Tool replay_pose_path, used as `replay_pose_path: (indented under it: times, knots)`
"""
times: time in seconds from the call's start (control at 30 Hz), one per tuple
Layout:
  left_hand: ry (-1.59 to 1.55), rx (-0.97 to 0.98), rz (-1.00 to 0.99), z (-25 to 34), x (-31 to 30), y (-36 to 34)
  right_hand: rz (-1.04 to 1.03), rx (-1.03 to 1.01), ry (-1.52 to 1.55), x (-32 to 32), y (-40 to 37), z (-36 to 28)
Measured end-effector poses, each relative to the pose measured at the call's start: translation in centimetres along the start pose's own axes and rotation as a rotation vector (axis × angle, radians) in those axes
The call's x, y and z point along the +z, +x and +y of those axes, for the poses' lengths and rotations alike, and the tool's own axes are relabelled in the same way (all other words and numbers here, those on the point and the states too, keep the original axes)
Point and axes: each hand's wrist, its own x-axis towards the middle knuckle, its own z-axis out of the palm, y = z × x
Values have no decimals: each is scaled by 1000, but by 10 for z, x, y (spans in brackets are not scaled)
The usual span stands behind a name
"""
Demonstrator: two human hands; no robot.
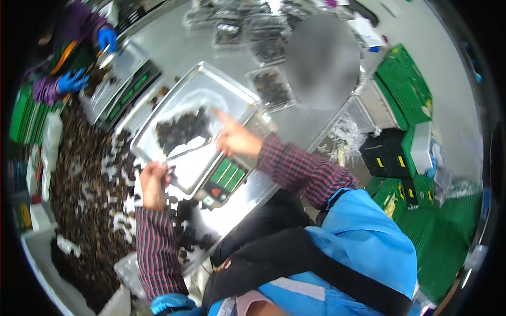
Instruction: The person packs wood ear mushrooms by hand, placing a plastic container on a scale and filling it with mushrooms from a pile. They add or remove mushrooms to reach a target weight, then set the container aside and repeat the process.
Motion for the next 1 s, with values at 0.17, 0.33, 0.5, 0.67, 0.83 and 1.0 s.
replay_pose_path:
  times: [0.17, 0.33, 0.5, 0.67, 0.83, 1.0]
  knots:
    - [291, -96, -66, 25, 19, -23, 368, -252, -476, -52, 25, -24]
    - [199, 25, 26, 27, -26, -43, 377, -156, -125, -95, -2, -40]
    - [138, 34, 33, 12, -55, -62, 386, -95, -148, -108, -34, -38]
    - [97, 73, 7, 8, -64, -65, 384, -116, -151, -105, -42, -47]
    - [94, 69, 5, 10, -62, -69, 325, -156, -216, -89, -23, -57]
    - [120, 66, 20, 17, -38, -58, 330, -191, -307, -62, 15, -48]
